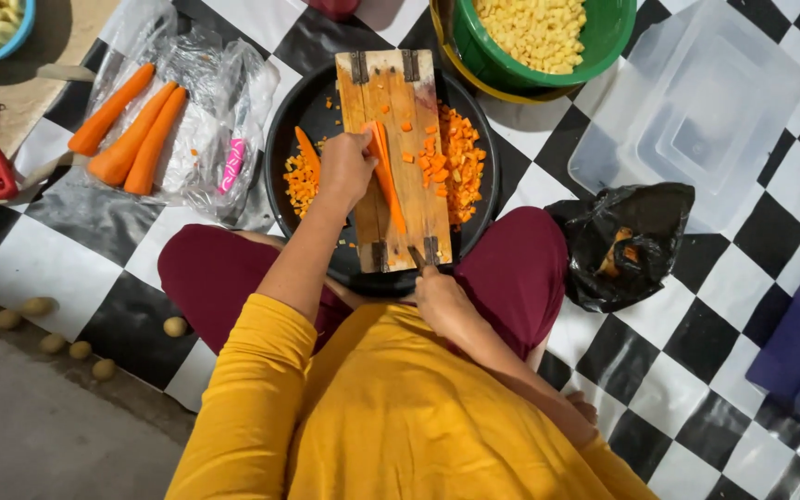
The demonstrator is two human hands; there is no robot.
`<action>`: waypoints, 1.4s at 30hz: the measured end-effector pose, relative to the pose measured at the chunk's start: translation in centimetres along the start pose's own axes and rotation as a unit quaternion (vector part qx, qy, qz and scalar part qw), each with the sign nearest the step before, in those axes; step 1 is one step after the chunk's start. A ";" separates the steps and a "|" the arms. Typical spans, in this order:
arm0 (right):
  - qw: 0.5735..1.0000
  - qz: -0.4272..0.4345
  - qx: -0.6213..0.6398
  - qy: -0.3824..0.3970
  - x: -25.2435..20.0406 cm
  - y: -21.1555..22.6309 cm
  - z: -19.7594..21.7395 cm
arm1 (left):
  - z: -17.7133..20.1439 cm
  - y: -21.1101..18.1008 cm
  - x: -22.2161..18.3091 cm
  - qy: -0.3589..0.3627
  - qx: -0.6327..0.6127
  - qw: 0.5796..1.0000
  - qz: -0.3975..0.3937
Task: A person sits on the floor and uses a manual wooden grater to shred carrots into a large tray.
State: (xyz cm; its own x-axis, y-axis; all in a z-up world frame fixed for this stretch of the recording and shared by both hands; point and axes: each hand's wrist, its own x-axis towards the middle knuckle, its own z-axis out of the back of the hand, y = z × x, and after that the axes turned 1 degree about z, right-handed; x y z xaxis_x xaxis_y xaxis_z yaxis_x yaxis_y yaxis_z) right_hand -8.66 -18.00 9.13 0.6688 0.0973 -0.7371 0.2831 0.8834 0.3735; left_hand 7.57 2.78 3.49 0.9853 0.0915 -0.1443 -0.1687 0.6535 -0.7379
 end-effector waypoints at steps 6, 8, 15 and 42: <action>0.994 0.086 0.013 -0.071 4.2 7.4 5.1 | -1.3 1.0 0.8 -0.002 -0.018 1.000 0.012; 0.995 0.070 0.021 -0.074 4.2 11.4 7.2 | -1.0 0.8 0.8 -0.008 -0.022 1.000 0.014; 0.995 0.053 0.024 -0.077 10.2 13.7 7.6 | -2.0 2.5 1.7 -0.012 -0.007 1.000 0.020; 0.999 0.031 -0.021 -0.017 2.8 10.8 5.7 | -0.5 0.6 0.3 -0.022 -0.096 0.992 0.077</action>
State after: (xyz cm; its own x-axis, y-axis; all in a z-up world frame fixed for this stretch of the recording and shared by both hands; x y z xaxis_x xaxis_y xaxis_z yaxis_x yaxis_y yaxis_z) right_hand 0.20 -10.82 14.29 0.7078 0.1368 -0.6930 0.2114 0.8950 0.3927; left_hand 7.78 2.80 2.63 0.9469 0.2140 -0.2399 -0.3155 0.4746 -0.8217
